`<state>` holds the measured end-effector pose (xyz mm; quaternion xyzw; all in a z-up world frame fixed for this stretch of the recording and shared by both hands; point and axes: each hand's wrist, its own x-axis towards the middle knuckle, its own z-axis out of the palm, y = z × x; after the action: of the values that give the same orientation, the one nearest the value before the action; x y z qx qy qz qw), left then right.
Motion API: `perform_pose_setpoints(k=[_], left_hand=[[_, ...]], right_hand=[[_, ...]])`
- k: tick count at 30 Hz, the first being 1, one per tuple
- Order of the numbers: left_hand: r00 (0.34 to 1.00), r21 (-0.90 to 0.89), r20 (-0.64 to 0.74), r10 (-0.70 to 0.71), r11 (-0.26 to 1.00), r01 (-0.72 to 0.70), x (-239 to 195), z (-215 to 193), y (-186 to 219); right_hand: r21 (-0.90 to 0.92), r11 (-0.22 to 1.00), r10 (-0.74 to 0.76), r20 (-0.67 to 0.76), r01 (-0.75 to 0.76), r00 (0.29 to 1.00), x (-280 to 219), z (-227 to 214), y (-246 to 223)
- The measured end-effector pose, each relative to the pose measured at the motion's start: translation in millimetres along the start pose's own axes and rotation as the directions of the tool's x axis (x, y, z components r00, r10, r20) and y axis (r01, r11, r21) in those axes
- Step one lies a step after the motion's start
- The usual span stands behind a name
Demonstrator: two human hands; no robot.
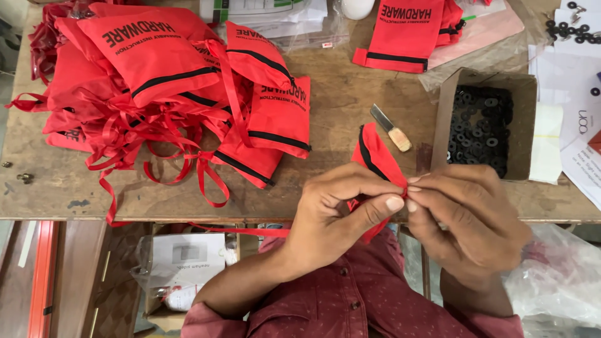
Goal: Tying red ribbons onto hardware assembly bags and organizing them on a workbench.
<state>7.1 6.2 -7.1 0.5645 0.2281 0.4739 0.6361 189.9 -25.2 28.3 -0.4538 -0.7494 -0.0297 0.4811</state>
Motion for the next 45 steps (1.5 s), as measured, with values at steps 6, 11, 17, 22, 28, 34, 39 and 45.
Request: perform_pose_setpoints(k=[6,11,17,22,28,34,39,45], left_hand=[[0.998,0.259,-0.051,0.041,0.966,-0.026,1,-6,2],[0.997,0.227,-0.078,-0.005,0.974,0.023,2,-8,-4],[0.999,0.189,-0.046,-0.004,0.982,0.013,2,-11,-2],[0.998,0.224,-0.040,0.046,0.974,-0.035,-4,-3,12],[0.988,0.374,-0.134,0.069,0.927,-0.014,-27,-14,13],[0.971,0.340,-0.220,-0.095,0.925,0.168,-49,-28,-24],[0.911,0.230,-0.268,-0.314,0.897,0.378,-61,-43,-59],[0.891,0.185,-0.174,-0.420,0.875,0.448,-73,-40,-61]], right_hand=[[0.095,0.995,-0.027,-0.064,0.033,0.998,-18,1,26],[0.499,0.831,0.304,-0.038,-0.246,0.952,-17,4,10],[0.542,0.747,0.410,0.081,-0.385,0.908,-29,-1,10],[-0.014,0.954,0.286,0.327,-0.298,0.901,12,-3,9],[-0.240,0.954,0.215,0.128,-0.180,0.968,27,13,59],[-0.308,0.922,-0.120,0.348,0.234,0.930,45,78,103],[-0.231,0.961,-0.006,0.525,0.150,0.851,16,87,103],[-0.474,0.852,0.400,0.319,-0.221,0.859,-39,82,110]])
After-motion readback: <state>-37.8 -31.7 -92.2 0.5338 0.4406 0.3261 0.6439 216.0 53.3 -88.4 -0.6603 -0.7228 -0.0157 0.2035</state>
